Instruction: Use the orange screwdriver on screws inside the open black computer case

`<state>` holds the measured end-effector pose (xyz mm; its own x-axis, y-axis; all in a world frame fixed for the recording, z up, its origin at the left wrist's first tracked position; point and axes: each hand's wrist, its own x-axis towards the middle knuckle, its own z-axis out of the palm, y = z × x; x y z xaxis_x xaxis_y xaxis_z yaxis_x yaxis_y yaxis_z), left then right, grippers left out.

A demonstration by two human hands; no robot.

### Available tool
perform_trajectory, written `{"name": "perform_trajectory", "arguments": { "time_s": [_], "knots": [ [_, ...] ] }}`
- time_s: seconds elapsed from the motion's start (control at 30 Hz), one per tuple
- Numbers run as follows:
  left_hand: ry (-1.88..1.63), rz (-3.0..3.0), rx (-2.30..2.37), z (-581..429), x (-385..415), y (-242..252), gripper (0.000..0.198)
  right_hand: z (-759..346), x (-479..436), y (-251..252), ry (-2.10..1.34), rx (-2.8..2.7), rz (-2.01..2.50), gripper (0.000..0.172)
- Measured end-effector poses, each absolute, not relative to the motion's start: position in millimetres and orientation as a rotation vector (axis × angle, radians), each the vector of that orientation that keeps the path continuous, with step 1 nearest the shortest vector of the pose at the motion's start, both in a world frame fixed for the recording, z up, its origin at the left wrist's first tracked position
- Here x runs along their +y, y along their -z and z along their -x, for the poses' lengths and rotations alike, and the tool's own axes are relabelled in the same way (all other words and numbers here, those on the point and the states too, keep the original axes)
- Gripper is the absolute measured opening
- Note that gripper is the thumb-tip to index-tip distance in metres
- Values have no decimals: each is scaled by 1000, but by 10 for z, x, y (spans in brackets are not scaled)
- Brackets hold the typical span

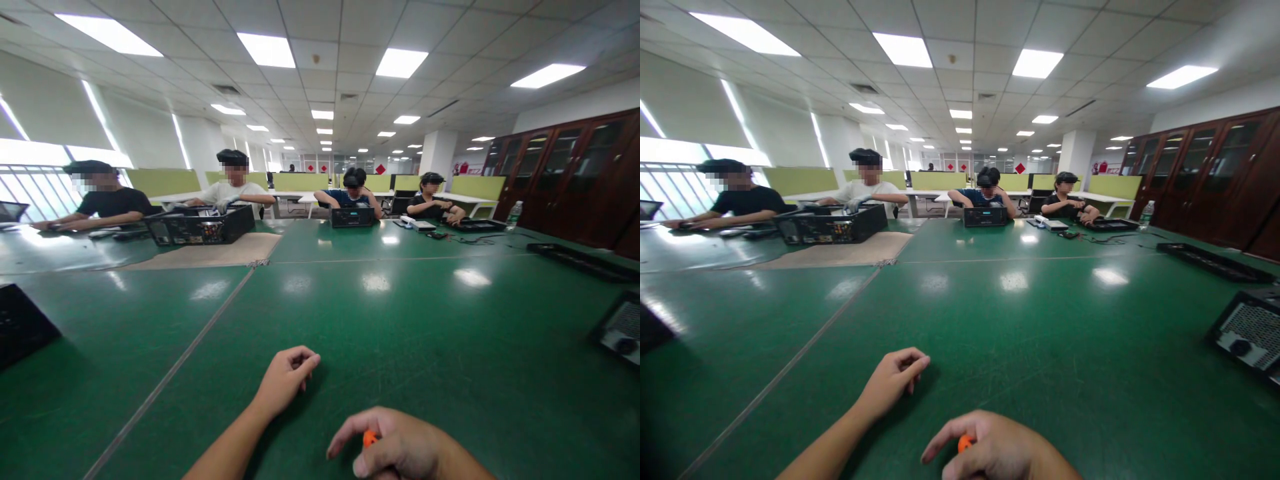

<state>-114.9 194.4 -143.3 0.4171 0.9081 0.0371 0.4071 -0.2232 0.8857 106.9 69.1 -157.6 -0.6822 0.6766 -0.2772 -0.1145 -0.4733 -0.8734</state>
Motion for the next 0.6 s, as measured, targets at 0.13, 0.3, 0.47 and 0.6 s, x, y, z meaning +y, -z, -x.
{"name": "perform_trajectory", "arguments": {
  "time_s": [0.13,0.3,0.47,0.6],
  "knots": [
    [-718,-1826,1126,1142,1938,1439,44,-1077,684,1586,-2182,-1229,845,57],
    [-700,-1831,1124,1130,1932,1438,44,-1074,672,1590,-2181,-1214,845,57],
    [-704,-1832,1117,1132,1924,1436,43,-1066,682,1590,-2177,-1234,857,59],
    [-699,-1848,1115,1124,1916,1424,43,-1061,675,1567,-2181,-1224,872,59]
  ]
}}
